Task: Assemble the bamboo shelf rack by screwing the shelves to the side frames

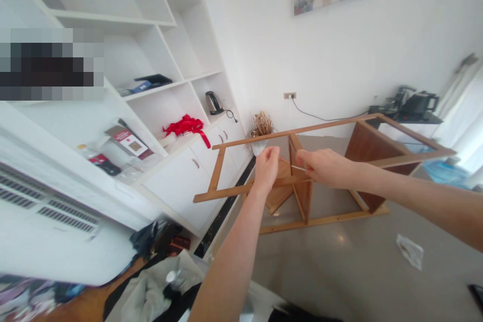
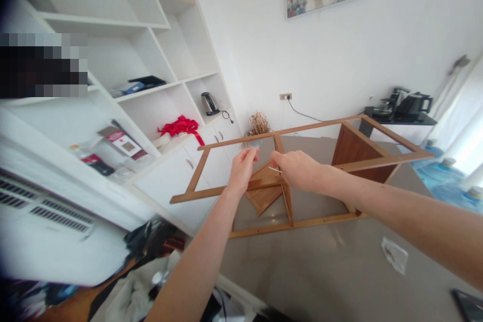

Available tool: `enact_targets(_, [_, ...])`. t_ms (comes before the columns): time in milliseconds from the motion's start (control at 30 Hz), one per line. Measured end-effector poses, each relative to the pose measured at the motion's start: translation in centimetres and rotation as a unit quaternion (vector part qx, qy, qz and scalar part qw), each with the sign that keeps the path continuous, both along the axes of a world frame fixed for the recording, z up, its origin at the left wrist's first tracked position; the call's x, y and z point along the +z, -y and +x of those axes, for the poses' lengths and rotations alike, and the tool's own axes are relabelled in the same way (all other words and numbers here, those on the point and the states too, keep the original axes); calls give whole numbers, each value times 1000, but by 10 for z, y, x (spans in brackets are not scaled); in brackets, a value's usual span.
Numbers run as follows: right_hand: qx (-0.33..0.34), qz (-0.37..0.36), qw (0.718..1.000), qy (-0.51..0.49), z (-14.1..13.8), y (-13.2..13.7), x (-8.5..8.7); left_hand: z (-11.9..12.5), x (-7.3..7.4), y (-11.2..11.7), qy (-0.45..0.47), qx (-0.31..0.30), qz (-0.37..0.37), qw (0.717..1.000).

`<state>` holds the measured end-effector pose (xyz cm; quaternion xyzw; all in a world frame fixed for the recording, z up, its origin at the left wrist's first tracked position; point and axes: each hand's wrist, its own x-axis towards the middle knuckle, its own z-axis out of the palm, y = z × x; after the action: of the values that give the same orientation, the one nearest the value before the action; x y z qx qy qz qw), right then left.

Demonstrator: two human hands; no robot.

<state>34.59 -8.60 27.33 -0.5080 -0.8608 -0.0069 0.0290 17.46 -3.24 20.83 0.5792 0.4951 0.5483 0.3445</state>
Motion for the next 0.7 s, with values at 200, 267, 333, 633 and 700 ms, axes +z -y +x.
enact_targets(200, [-33, -19, 999, -20, 7, 2, 1, 0, 0, 2, -24, -10, 5, 1000])
enact_targets(267, [-20, -16, 1000, -16, 10, 4, 0, 0, 0, 2, -33, -13, 4, 999])
enact_targets(333, [3, -18, 1000, -9, 13, 5, -2, 0, 1, 3, -40, -15, 3, 999])
enact_targets(633, [66, 6, 998, 4, 19, 7, 5, 1, 3, 4, -57, -21, 4, 998])
enact_targets(700, [69, 13, 998, 5, 18, 8, 6, 1, 3, 4, -59, -22, 4, 998])
